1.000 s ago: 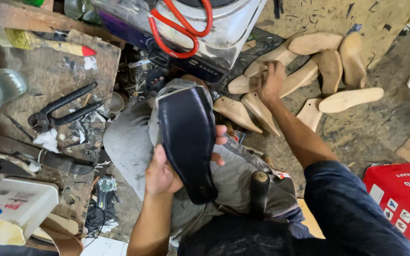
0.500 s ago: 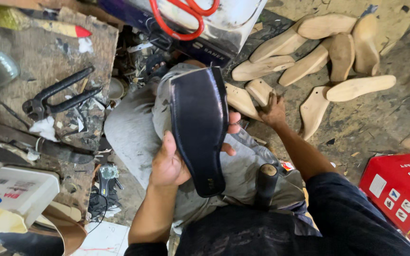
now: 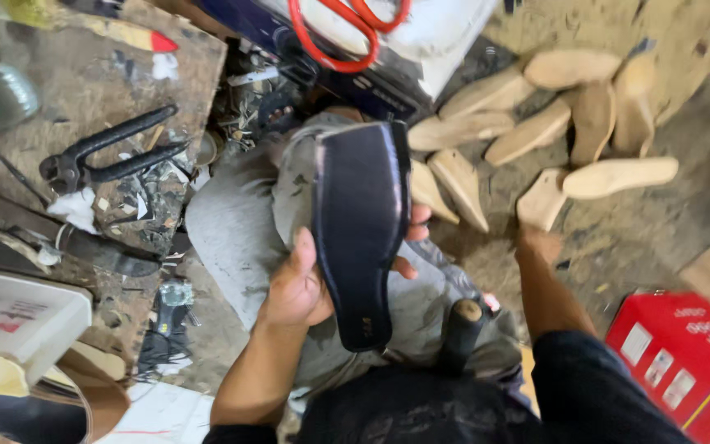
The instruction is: The person uses a hammer and a curved metal tool to press and shape the upper of a high-heeled shoe. They repeatedly tap along the edges and heel area, then place the shoe on a shelf and pick up a wooden shoe last.
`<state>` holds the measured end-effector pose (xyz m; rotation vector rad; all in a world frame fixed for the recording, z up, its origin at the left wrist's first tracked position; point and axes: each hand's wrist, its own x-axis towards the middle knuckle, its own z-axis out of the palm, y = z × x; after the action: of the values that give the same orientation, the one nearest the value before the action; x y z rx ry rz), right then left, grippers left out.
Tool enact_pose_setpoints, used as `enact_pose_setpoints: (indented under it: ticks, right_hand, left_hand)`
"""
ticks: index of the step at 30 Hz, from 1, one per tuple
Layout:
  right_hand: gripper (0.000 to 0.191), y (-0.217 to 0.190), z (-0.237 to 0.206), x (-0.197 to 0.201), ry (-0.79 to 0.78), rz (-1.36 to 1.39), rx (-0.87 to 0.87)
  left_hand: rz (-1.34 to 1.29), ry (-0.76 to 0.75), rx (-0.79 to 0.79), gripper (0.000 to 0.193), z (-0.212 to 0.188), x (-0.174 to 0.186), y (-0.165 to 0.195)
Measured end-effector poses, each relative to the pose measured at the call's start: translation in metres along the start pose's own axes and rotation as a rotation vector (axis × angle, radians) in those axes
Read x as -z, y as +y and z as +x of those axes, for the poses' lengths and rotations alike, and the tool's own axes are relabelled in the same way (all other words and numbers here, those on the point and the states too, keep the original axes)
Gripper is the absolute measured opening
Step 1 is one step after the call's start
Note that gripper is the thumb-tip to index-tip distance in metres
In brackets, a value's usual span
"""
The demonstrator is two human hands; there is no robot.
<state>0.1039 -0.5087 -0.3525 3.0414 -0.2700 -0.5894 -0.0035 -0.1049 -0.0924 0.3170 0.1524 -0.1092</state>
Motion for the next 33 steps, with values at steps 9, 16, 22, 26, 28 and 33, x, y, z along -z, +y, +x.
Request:
enact_pose_setpoints:
  ticks: [9, 16, 22, 26, 28, 33]
  right_hand:
    - [0.026, -0.031, -0.014, -0.020, -0.541, 0.334, -0.018]
    - [0.020, -0.027, -0.037, 0.019, -0.590, 1.158, -0.129]
    - [0.036, -0.012, -0.042, 0.061, -0.786, 1.432, -0.168]
    - [0.066, -0.044, -0.044, 0.168, -0.766, 1.365, 0.566]
    - [0.067, -0.068, -0.048, 0.232, -0.839, 1.608, 0.784]
    - [0.068, -0.115, -0.117, 0.313, -1.560, 2.224, 0.903]
  left_hand:
    - [-0.024, -0.099, -0.048, 0.081, 0.001, 0.012, -0.006]
    - [0.004, -0.126, -0.093, 0.074, 0.004, 0.015, -0.005]
    - [0.016, -0.129, -0.149, 0.076, 0.004, 0.014, -0.007]
    - [0.046, -0.115, -0.157, 0.078, -0.007, 0.006, -0.007]
    - [0.087, -0.091, -0.182, 0.078, -0.016, -0.003, -0.008]
    - [0.148, -0.005, -0.279, 0.078, -0.045, -0.027, -0.015]
